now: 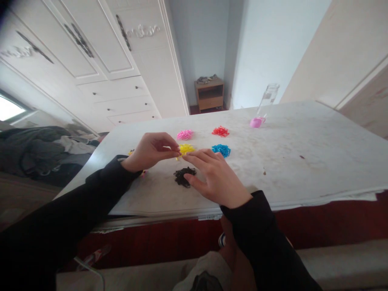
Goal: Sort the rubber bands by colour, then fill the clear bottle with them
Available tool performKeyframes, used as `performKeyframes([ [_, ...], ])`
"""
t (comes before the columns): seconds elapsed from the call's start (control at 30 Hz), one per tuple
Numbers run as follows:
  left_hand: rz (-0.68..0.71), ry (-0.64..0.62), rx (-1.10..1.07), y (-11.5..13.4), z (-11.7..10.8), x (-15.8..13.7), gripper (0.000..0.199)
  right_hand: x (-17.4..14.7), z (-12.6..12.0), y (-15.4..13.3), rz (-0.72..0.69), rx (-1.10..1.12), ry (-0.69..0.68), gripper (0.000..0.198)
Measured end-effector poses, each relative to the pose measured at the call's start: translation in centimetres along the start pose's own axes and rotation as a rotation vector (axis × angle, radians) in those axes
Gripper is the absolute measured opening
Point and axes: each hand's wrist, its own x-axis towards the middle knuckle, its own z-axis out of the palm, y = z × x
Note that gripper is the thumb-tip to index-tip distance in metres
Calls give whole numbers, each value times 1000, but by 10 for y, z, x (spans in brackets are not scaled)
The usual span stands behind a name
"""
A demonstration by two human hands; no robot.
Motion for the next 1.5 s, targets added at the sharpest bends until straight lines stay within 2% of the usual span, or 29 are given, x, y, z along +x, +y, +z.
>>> performKeyframes([
  [0.17, -73, 228, 99, -21, -14, 15, 35, 0, 1, 2, 39, -9, 52, 30],
  [0.3, -118, 267, 45, -39, -24, 25, 38, -1, 2, 3, 43, -21, 55, 25],
  [0.4, -127, 276, 39, -43, -25, 27, 37, -3, 3, 4, 42, -28, 64, 24],
  [0.63, -106, 160, 42, -34, -25, 27, 39, -4, 2, 4, 56, -22, 62, 20],
  [0.87, -60, 198, 54, -32, -40, 26, 27, -4, 4, 5, 56, -22, 57, 19],
  [1.03, -75, 33, 53, -44, -36, 27, 29, -4, 4, 6, 55, -24, 48, 17],
  [1.2, -27, -102, 96, -53, -32, 27, 33, -3, 4, 6, 48, -25, 41, 15],
  [1.5, 18, -91, 166, -50, -35, 27, 31, -4, 4, 7, 54, -24, 21, 13],
])
